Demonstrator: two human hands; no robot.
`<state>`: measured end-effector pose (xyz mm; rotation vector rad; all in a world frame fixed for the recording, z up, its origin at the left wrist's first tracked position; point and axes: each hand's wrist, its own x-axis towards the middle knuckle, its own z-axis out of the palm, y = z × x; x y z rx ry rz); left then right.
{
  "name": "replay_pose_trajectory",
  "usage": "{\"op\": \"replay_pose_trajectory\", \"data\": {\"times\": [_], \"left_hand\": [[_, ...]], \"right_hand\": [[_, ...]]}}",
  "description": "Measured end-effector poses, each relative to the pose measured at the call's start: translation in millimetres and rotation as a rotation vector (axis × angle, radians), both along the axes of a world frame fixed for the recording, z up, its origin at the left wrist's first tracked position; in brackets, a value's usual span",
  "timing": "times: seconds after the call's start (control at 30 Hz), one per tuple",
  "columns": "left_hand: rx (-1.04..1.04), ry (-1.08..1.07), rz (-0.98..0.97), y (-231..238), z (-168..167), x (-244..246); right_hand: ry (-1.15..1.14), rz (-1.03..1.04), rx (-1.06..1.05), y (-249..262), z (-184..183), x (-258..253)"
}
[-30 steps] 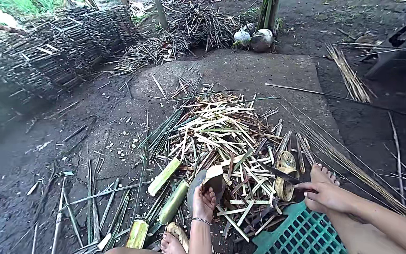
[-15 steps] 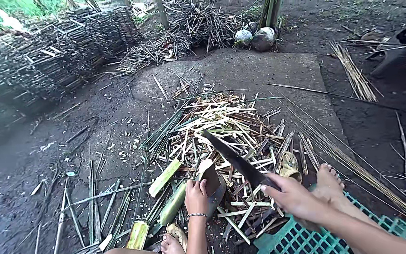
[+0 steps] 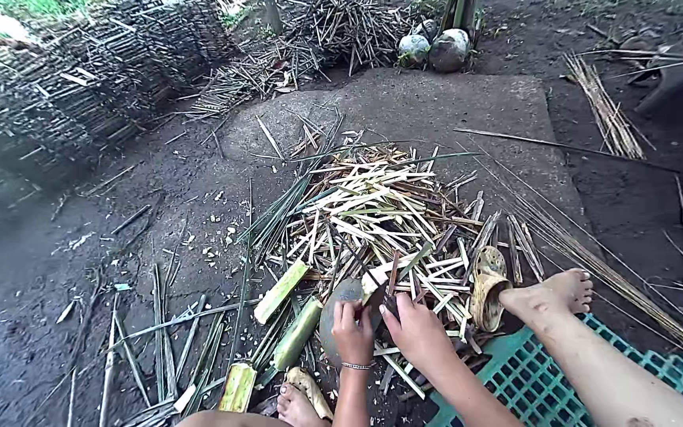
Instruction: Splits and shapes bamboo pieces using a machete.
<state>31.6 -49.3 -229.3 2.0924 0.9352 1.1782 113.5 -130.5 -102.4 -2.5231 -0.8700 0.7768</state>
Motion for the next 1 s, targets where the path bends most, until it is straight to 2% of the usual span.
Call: {"op": "replay_pose_trajectory", "data": {"times": [0.07,0.13,0.2,0.3,0.37,0.4,0.43,0.5,0.53,0.57,0.63,0.77,0.87,1.0], "left_hand": [[0.007,0.000,0.022,-8,-1,3],[0.004,-0.011,0.036,-13,-1,4],[0.008,-0.023,0.036,-12,-1,8],[-0.002,-0.037,0.038,-18,-2,6],[0.002,-0.035,0.043,-19,-2,5],[0.002,-0.034,0.041,-18,-2,5],[-0.003,-0.031,0.035,-17,-2,5],[-0.021,-0.006,0.015,-18,-1,2],[-0.026,0.010,-0.004,-21,-1,1],[-0.024,0.026,-0.030,-22,-1,-2],[-0.015,0.014,-0.067,-16,-2,4],[-0.192,-0.119,-0.158,-8,6,-11],[-0.336,-0.395,-0.041,14,21,-17],[-0.479,-0.729,0.148,35,42,-24]], "right_hand": [[0.115,-0.054,0.068,-8,-1,11],[0.164,-0.101,0.255,-23,0,19],[0.029,-0.124,0.666,-39,11,17],[-0.094,-0.053,1.325,-54,66,17],[-0.125,-0.006,1.610,-52,92,19],[-0.150,-0.017,1.627,-50,86,17],[-0.162,-0.073,1.506,-50,63,10],[-0.132,-0.167,0.870,-55,-7,-9],[0.022,-0.184,0.521,-54,-31,-14],[0.128,-0.198,0.293,-49,-51,-15],[0.194,-0.212,0.173,-39,-65,-7],[0.281,-0.223,0.266,-46,-56,-4],[0.192,-0.259,0.638,-54,-15,-8],[0.040,-0.202,1.212,-74,73,-7]]}}
